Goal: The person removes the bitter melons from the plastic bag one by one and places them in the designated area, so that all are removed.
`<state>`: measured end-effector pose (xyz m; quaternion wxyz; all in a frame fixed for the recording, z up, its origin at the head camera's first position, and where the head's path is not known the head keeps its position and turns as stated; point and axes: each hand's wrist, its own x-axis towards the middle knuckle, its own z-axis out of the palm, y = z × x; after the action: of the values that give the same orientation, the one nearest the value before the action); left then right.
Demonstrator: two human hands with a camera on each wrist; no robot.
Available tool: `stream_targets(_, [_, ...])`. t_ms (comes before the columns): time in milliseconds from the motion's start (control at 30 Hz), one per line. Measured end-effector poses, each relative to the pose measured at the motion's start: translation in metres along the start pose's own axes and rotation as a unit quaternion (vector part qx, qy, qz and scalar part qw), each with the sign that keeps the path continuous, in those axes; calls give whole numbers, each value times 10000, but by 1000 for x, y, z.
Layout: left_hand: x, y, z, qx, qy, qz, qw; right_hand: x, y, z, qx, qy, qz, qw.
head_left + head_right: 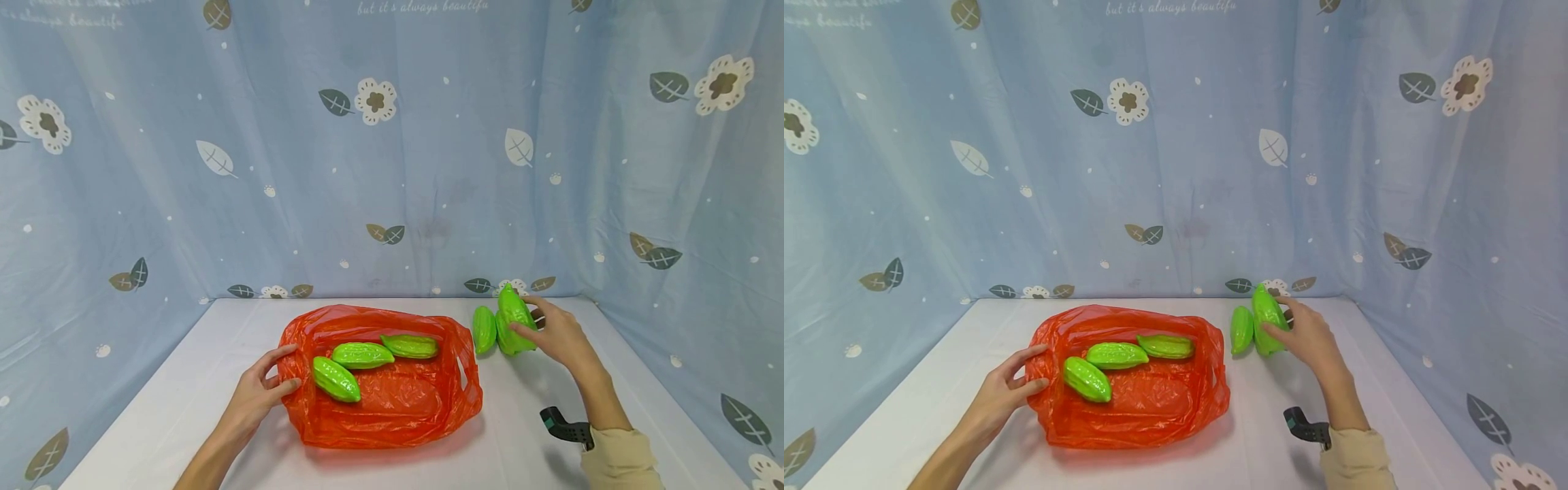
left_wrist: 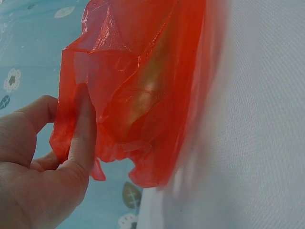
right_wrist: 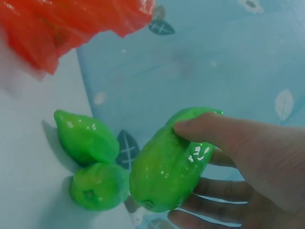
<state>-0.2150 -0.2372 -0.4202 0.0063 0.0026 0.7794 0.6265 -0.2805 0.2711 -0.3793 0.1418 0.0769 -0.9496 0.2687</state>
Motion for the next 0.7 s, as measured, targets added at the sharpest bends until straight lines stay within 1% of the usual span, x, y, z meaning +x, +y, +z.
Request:
stream_targets(133, [0,1,0,44,-2,30,10000,0,9,3,53,46,262,9996])
stream_targets(433, [0,0,0,40,-34,-12,10000,1,30,12,40,64,845,9964])
stream_targets(700, [-1,1,0,15,-59,-8,10000,0,47,21,-96,235,941,9952])
